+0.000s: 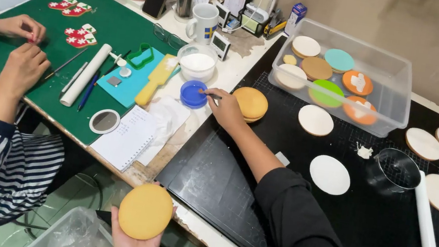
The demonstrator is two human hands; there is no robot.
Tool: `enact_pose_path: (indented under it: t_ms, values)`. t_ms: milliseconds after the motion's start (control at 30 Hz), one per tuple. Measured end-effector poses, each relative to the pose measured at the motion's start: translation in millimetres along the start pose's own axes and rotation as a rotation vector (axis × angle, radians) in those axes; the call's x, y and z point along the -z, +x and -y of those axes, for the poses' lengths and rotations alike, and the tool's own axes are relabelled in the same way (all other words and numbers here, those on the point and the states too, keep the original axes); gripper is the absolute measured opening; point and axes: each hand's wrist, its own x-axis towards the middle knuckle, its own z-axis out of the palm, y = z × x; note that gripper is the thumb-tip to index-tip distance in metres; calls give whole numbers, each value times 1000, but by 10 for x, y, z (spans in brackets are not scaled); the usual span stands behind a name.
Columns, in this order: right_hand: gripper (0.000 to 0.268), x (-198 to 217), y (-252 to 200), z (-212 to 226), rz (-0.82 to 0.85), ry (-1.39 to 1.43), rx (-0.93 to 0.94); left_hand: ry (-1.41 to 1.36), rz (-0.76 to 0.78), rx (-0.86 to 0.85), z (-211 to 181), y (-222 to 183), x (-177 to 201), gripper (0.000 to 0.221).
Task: Decorating cookies by cutting out fondant circles and adhering them to the cookie surface using a brush.
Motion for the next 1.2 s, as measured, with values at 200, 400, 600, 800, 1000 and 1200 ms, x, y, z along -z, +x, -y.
enact_pose_path:
  t_ms: [200,400,600,800,1000,1200]
  values:
    - [23,85,53,169,-10,-36,-133,19,-79,-39,-39,91,132,76]
    - [25,232,-70,264,-77,14,-252,-97,102,-30,10,242,316,74]
    - [22,156,-143,218,-181,122,-422,-132,224,-56,105,210,-191,75]
    - [23,557,-361,761,-294,280,-571,-93,207,7,325,831,-445,70]
    - [11,1054,-1523,1176,-345,558,-422,-45,223,154,748,805,-567,60]
    - [5,1448,-2619,1480,-121,89,264,-57,568,378,1048,321,-613,61]
